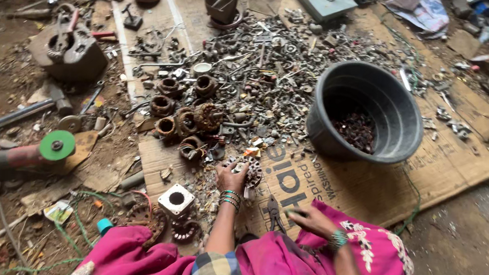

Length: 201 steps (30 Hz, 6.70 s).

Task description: The person sits on a cardboard sheet and uses pliers to pull copper wire coils out of a motor stator. The removed coils are placed into a nearby bucket.

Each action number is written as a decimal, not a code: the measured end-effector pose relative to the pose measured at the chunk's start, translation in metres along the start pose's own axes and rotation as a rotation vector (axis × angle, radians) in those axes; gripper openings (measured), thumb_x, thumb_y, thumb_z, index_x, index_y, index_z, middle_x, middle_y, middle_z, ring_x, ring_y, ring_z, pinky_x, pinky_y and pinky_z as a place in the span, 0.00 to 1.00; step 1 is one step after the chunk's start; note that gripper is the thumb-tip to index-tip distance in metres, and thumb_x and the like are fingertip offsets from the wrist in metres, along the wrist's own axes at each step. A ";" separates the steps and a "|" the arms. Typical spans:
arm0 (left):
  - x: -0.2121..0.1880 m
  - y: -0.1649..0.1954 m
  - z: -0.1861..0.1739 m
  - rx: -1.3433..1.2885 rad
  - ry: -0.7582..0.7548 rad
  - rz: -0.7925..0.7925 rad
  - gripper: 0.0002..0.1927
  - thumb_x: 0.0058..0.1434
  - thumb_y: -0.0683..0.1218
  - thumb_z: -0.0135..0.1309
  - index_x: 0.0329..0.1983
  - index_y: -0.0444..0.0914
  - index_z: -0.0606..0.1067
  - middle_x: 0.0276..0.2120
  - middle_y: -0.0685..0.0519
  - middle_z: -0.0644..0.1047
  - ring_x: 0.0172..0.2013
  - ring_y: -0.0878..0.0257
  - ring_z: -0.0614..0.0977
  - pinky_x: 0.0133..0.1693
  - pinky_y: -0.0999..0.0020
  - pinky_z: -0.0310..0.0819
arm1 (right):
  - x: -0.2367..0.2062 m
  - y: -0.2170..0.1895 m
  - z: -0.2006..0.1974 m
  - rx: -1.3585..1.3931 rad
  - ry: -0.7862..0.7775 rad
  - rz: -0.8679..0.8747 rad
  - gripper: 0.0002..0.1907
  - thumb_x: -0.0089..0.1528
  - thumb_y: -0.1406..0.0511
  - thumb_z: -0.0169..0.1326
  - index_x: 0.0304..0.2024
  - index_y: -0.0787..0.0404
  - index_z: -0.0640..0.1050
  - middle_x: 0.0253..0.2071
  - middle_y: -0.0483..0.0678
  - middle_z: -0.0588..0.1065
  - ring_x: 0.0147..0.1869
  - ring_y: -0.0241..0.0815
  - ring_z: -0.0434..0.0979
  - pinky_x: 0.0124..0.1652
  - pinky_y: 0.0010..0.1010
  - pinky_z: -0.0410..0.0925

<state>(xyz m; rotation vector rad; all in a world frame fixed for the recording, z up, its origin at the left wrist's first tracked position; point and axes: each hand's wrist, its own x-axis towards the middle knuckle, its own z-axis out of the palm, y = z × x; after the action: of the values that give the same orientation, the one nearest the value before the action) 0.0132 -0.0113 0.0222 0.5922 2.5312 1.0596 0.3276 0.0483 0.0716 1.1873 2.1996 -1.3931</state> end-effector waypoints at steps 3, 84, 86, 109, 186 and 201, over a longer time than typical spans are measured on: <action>0.008 -0.005 -0.004 -0.116 -0.059 -0.109 0.27 0.44 0.69 0.66 0.46 0.59 0.84 0.64 0.43 0.67 0.58 0.47 0.75 0.56 0.53 0.72 | -0.008 0.018 -0.010 -0.134 0.052 0.017 0.25 0.63 0.47 0.52 0.59 0.47 0.80 0.46 0.49 0.83 0.46 0.48 0.80 0.47 0.42 0.72; 0.012 -0.012 -0.007 -0.030 -0.232 0.125 0.31 0.45 0.69 0.67 0.53 0.61 0.81 0.66 0.42 0.65 0.66 0.43 0.66 0.64 0.52 0.65 | -0.048 -0.098 0.025 1.115 -0.122 -0.024 0.19 0.60 0.67 0.57 0.53 0.65 0.77 0.43 0.46 0.75 0.39 0.39 0.77 0.45 0.39 0.78; 0.012 -0.016 -0.005 -0.048 -0.212 0.152 0.30 0.46 0.69 0.66 0.53 0.60 0.81 0.65 0.43 0.66 0.65 0.45 0.68 0.64 0.53 0.67 | -0.047 -0.087 0.025 1.076 -0.085 0.048 0.17 0.62 0.65 0.57 0.52 0.66 0.78 0.42 0.47 0.76 0.37 0.40 0.77 0.36 0.33 0.71; 0.012 -0.017 -0.024 0.006 -0.340 0.288 0.30 0.52 0.74 0.58 0.54 0.60 0.80 0.67 0.43 0.64 0.66 0.45 0.66 0.64 0.46 0.62 | -0.002 -0.071 -0.005 0.907 -0.189 0.114 0.15 0.63 0.60 0.58 0.44 0.64 0.80 0.42 0.47 0.80 0.45 0.38 0.78 0.40 0.32 0.76; 0.012 0.006 -0.020 0.049 -0.327 0.267 0.28 0.49 0.71 0.62 0.51 0.59 0.82 0.64 0.47 0.67 0.61 0.52 0.70 0.55 0.52 0.72 | 0.031 -0.058 0.081 1.613 -0.510 0.036 0.18 0.52 0.71 0.45 0.46 0.64 0.69 0.36 0.51 0.74 0.36 0.45 0.70 0.38 0.34 0.69; -0.013 0.027 -0.001 0.145 -0.202 0.328 0.27 0.51 0.67 0.63 0.54 0.58 0.81 0.64 0.40 0.65 0.61 0.44 0.67 0.55 0.47 0.72 | 0.040 -0.024 0.051 0.320 -0.013 0.022 0.15 0.66 0.61 0.51 0.47 0.67 0.76 0.37 0.54 0.81 0.38 0.44 0.83 0.38 0.33 0.77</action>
<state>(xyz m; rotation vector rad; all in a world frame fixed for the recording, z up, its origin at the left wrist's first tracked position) 0.0301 -0.0008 0.0446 1.1258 2.3969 0.8684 0.2745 0.0204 0.0370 1.2931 1.9980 -1.7869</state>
